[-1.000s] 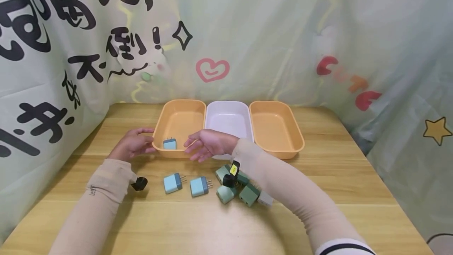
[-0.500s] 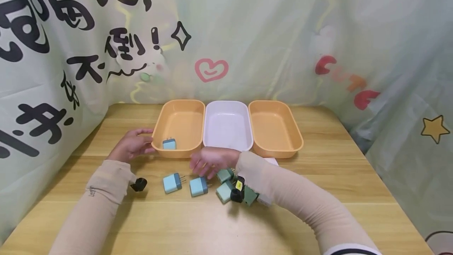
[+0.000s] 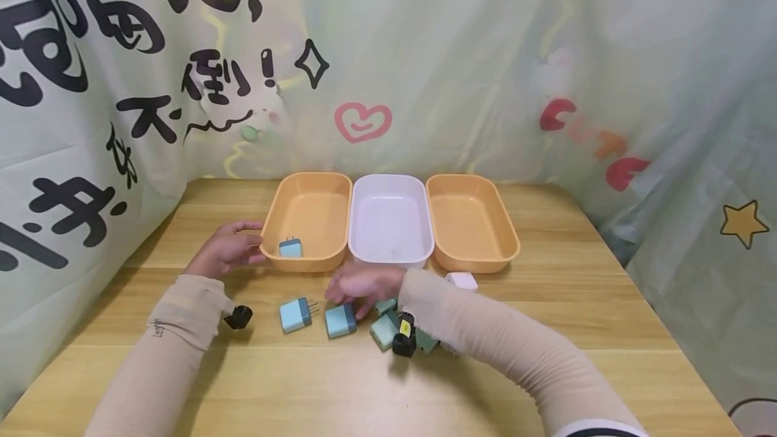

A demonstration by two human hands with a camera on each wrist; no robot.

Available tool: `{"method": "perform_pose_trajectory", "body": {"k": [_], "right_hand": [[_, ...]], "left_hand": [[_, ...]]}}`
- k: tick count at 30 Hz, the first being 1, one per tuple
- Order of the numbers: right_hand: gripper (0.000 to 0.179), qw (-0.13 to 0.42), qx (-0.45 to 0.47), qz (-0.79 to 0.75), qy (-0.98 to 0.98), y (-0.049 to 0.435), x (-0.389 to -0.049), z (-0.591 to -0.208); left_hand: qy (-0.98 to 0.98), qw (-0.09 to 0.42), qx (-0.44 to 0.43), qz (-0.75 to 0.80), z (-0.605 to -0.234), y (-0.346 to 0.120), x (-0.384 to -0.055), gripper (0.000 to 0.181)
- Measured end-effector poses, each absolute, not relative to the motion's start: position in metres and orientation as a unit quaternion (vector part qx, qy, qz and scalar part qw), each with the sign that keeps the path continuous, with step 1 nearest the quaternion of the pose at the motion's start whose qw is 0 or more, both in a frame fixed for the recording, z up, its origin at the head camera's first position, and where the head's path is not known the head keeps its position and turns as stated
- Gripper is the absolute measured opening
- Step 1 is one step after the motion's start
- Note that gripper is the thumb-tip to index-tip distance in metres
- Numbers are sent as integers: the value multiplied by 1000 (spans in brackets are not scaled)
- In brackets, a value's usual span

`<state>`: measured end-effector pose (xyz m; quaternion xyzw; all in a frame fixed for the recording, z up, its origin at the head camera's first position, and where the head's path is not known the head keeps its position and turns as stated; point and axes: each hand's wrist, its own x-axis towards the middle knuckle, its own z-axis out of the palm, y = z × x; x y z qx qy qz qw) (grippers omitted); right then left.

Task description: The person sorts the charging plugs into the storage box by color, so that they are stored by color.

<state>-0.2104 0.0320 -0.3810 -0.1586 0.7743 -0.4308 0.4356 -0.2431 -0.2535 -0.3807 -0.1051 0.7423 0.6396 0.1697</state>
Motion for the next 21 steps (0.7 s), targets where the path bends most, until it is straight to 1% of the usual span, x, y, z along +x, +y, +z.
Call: {"method": "perform_pose_trajectory", "body": {"k": [3,4,9,14,21], "right_hand": [[18,415,-183,-394,799,30,-207,-384],[18,407,-189,-383,807,28,-206,-385],[29,375,-209,-342,836,23,-202,-385],[38,366,-219,-311,850,21,-200,-382],[36,348,-239,-282,862,20,-200,-382]], "left_hand": [[743,169,-110,638,-380,-253,-243,51],[743,168,-113,638,-380,-253,-243,51],[739,167,-108,644,-380,-252,-242,52],[736,166,-103,648,-381,-253,-243,52],[744,164,-106,640,-381,-252,-242,51]]}}
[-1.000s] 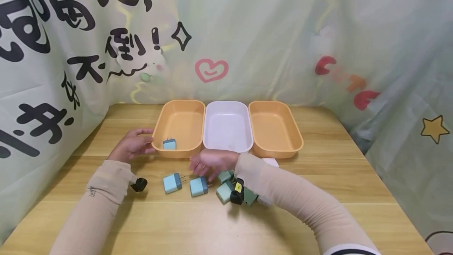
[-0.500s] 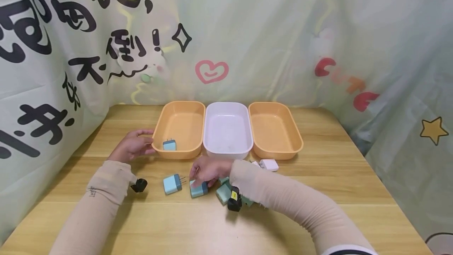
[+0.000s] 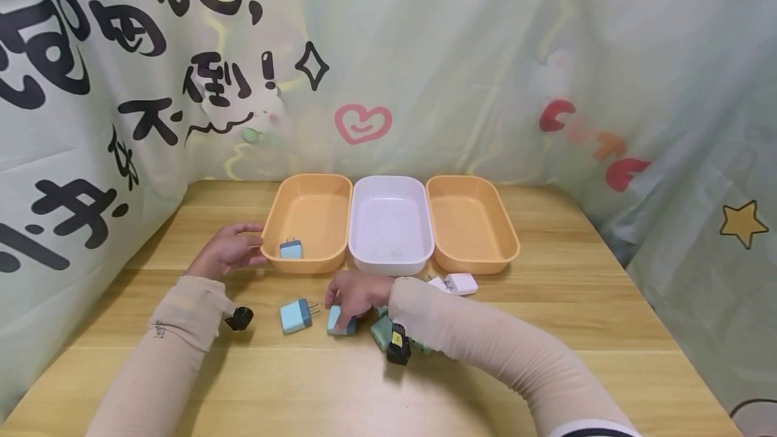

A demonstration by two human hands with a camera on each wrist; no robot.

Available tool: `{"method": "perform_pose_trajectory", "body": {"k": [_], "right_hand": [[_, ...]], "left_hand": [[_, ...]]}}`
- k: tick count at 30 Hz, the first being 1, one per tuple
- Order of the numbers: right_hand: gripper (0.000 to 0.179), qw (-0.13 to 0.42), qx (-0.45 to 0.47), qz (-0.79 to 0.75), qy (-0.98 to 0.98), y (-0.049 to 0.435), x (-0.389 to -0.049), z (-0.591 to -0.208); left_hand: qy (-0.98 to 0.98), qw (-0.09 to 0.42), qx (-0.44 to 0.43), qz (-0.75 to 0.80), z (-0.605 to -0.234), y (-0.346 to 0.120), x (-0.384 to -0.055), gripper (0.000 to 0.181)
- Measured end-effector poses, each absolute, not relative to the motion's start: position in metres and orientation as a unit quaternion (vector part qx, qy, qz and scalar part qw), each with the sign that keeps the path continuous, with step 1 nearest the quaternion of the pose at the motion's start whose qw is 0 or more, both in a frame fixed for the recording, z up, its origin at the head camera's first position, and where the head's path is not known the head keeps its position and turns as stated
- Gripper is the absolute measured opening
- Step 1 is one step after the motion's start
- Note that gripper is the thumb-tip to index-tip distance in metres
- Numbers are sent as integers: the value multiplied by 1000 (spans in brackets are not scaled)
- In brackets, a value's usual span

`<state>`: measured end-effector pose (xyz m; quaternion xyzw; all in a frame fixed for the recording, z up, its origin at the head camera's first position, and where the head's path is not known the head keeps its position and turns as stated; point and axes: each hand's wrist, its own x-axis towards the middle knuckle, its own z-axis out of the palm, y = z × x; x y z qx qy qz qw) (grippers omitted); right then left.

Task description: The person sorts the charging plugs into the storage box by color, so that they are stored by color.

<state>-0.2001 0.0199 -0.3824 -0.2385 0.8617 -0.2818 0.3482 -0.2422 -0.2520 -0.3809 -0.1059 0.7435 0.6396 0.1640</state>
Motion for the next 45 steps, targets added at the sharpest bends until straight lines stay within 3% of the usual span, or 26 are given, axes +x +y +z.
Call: {"method": "perform_pose_trajectory", "body": {"k": [13,24,39,45], "right_hand": [[31,321,-268,-212,883,16,-203,-385],[19,318,-250,-246,881,16,-205,-384],[16,407,-186,-395,802,21,-217,-380],[16,416,-171,-423,787,19,-222,-370]], "left_hand": [[736,165,-101,649,-384,-253,-243,50],[739,164,-104,644,-385,-254,-243,50],[743,163,-109,640,-382,-252,-243,50],[740,165,-102,644,-384,-253,-245,52]]}}
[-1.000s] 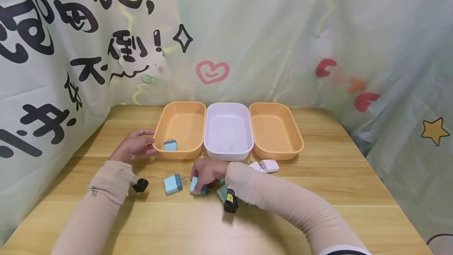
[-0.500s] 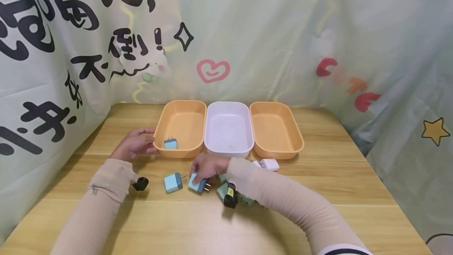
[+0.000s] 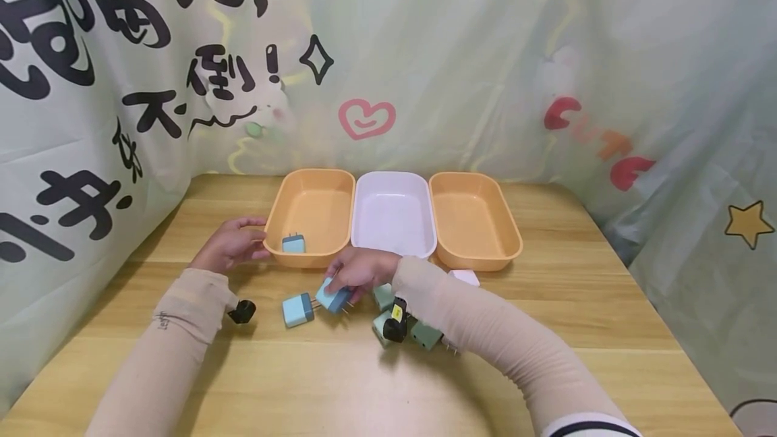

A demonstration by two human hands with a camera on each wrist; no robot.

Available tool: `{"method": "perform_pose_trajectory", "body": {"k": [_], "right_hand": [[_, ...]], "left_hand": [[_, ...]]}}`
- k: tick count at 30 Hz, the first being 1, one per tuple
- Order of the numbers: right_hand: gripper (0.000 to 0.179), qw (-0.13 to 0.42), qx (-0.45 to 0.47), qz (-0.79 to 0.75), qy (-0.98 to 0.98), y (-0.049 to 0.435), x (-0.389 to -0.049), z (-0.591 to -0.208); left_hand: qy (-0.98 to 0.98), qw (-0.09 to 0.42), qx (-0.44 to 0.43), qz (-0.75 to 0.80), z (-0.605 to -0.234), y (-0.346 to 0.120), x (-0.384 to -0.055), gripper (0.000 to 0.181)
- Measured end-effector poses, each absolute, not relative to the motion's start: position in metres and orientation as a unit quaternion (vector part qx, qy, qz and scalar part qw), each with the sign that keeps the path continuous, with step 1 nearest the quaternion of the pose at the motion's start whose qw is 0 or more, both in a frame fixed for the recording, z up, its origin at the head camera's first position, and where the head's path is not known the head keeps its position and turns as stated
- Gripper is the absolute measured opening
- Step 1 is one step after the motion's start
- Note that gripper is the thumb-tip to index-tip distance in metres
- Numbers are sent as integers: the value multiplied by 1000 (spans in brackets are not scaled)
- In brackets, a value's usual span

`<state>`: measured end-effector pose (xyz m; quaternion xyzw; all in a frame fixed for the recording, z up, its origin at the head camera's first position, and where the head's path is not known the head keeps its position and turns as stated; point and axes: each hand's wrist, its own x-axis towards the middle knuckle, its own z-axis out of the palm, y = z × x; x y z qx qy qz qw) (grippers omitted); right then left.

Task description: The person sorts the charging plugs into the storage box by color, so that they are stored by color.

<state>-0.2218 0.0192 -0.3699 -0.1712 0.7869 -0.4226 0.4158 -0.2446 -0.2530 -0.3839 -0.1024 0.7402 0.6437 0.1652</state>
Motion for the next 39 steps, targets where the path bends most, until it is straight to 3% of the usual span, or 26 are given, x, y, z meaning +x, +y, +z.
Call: {"method": "perform_pose_trajectory", "body": {"k": [9,20,39], "right_hand": [[12,413,-163,-472,761,19,-232,-362],[26,414,-139,-516,737,11,-246,-353],[26,392,-94,-587,702,-7,-280,-355]], "left_hand": [[747,161,-109,636,-385,-253,-248,50],[745,158,-129,635,-386,-250,-246,50],[747,158,-126,633,-383,-250,-246,50]]}}
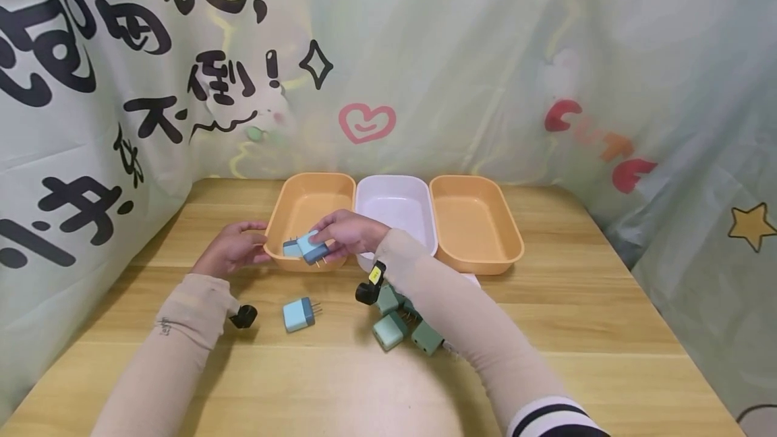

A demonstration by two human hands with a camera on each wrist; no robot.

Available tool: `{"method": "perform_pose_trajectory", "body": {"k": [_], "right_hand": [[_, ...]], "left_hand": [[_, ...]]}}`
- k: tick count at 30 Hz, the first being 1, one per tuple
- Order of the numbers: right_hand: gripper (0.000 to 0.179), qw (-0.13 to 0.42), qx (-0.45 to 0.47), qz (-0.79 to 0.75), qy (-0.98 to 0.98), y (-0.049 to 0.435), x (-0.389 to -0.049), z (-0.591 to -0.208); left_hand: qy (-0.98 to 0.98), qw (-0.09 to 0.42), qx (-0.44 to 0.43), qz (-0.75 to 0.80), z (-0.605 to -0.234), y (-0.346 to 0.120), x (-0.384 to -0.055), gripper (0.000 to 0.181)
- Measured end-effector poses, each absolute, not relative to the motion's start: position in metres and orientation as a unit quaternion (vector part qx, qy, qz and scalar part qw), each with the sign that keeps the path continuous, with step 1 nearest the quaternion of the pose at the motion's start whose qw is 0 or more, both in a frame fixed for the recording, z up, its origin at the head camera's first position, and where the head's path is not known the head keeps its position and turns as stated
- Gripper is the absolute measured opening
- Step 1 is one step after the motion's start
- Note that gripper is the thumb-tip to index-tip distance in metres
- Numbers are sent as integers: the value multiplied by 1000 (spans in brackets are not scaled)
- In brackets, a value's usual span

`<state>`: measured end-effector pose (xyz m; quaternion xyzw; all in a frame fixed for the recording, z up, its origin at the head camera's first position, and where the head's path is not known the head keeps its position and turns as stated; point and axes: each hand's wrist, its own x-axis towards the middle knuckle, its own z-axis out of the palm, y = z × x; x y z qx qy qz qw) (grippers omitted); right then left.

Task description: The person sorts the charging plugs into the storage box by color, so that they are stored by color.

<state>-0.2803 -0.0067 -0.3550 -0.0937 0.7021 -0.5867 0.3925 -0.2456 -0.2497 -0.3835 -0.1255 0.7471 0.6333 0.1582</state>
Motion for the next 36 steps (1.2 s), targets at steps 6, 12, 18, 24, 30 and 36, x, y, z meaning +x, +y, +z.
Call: {"method": "perform_pose_trajectory", "body": {"k": [6,12,18,24,30,36], "right_hand": [[29,391,-78,-609,686,-11,-293,-360],[34,386,-55,-624,677,-12,-305,-362],[38,372,-30,-637,674,-15,-314,-364],[43,368,-19,-641,674,-20,-318,-365],[45,358,-5,-638,682,-24,-320,-365],[43,356,4,-629,691,-26,-322,-364]], "left_hand": [[748,157,-133,631,-382,-249,-244,51],[746,157,-136,632,-382,-249,-244,51],[748,157,-136,631,-381,-251,-244,50],[751,156,-142,626,-381,-251,-245,50],[753,155,-137,624,-381,-251,-246,49],[753,155,-135,624,-382,-250,-246,49]]}}
